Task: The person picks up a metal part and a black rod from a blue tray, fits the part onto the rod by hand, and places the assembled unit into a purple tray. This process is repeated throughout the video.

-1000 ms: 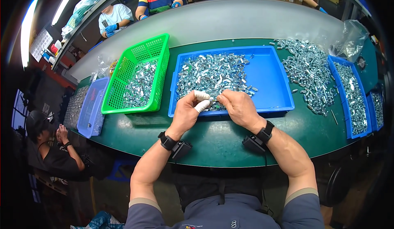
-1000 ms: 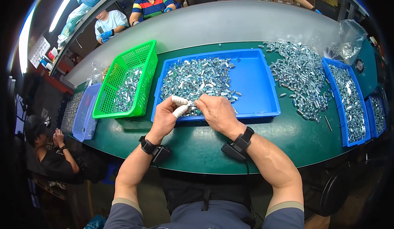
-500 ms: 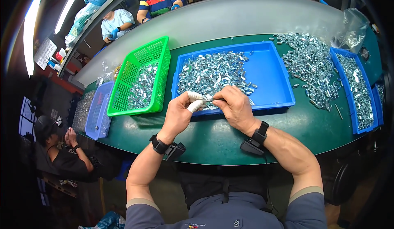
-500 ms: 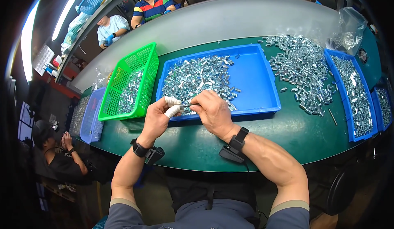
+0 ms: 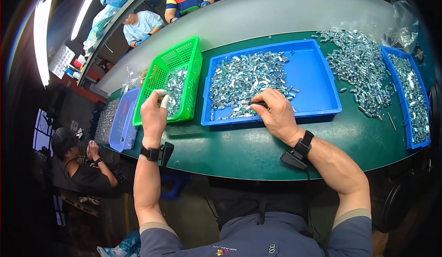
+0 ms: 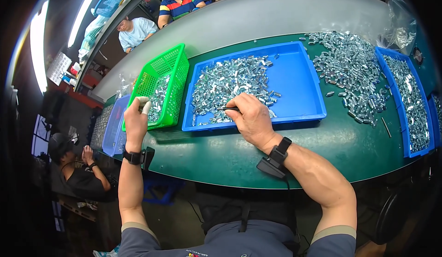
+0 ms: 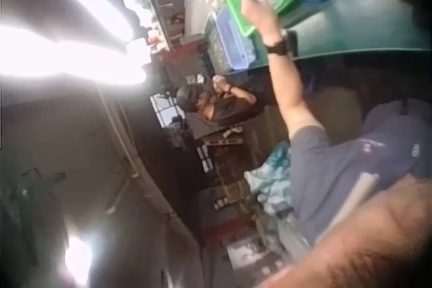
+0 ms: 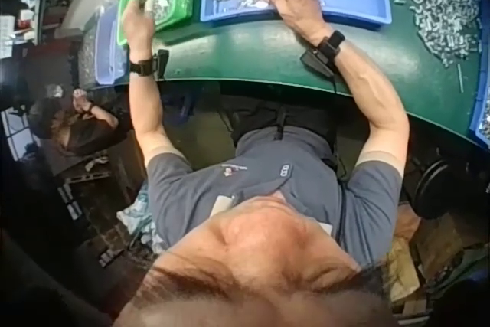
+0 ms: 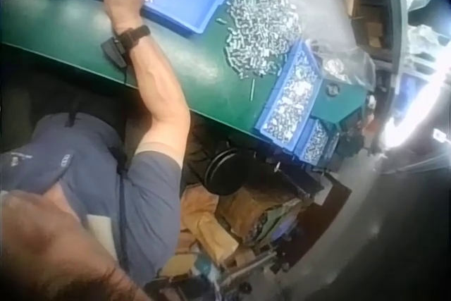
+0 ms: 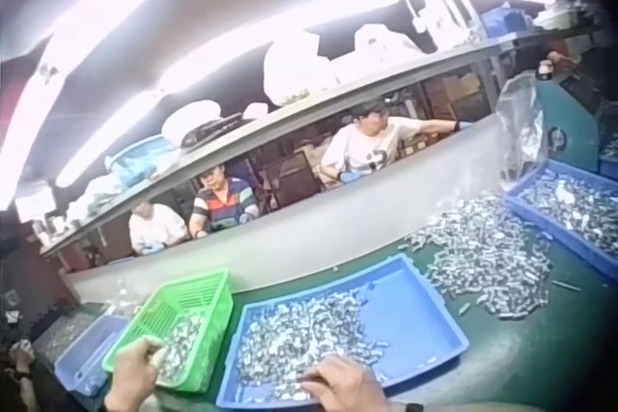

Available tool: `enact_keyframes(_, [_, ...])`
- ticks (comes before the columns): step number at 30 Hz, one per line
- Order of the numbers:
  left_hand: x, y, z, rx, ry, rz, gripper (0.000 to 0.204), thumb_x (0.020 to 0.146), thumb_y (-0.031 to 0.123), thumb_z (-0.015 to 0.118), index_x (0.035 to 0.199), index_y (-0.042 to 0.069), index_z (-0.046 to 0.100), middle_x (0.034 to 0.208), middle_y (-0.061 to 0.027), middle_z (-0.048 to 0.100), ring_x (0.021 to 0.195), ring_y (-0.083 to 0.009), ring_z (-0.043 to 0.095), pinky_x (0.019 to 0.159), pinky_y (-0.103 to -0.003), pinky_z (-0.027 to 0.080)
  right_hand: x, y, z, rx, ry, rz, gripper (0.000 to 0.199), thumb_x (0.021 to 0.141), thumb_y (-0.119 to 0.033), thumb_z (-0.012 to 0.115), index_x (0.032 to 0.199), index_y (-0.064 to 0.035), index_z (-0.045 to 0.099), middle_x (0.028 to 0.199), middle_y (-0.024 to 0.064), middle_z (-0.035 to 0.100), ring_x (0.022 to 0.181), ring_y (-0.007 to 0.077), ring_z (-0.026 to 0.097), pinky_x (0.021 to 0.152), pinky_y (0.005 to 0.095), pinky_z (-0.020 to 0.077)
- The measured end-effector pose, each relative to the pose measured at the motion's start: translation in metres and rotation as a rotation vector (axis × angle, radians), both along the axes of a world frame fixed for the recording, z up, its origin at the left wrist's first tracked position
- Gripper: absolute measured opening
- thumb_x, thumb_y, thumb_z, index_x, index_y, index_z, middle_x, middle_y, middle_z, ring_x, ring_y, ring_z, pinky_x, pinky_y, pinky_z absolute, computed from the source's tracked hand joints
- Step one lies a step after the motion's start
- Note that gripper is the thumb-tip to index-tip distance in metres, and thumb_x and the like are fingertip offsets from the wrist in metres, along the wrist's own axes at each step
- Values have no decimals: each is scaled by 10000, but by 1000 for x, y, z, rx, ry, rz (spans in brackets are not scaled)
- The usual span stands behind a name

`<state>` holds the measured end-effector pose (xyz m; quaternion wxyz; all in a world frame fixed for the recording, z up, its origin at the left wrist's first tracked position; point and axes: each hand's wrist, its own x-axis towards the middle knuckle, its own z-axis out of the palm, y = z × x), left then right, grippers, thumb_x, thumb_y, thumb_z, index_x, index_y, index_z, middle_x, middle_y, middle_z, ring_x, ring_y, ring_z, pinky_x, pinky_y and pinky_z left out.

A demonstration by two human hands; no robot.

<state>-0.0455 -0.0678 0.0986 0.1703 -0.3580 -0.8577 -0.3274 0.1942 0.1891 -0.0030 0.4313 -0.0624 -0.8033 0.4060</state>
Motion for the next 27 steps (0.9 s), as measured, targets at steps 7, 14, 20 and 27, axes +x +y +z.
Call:
enact_keyframes(7, [27,52,-31,-240,307,-292,252,876,107,827,1111,64,746,1048,-135,749,996,-354,712,874,-425,568,-3,-2,0,-3,8,0,145,867,-79,803,967,-53,701,923,103,691,906,331,679,783,427,537])
enact_keyframes(14, [24,97,-62,-499,183,-384,247,886,100,818,1121,67,748,1038,-132,753,960,-341,724,845,-421,579,-1,-3,1,-33,2,14,118,898,-73,772,988,-28,710,914,115,683,891,332,665,793,421,526])
enact_keyframes(20, [48,93,-64,-118,-561,-392,193,970,73,773,1149,23,720,1051,-64,761,931,-187,740,842,-318,583,-3,1,-2,-6,25,-1,122,905,-56,754,1022,-40,722,937,116,699,905,345,674,804,436,538])
enact_keyframes(27, [67,93,-84,239,-913,-563,196,1006,48,745,1200,31,721,1062,-54,768,949,-138,731,857,-293,591,-3,1,-4,-7,-26,29,131,912,-58,747,1041,-58,730,973,114,723,932,351,689,810,444,552])
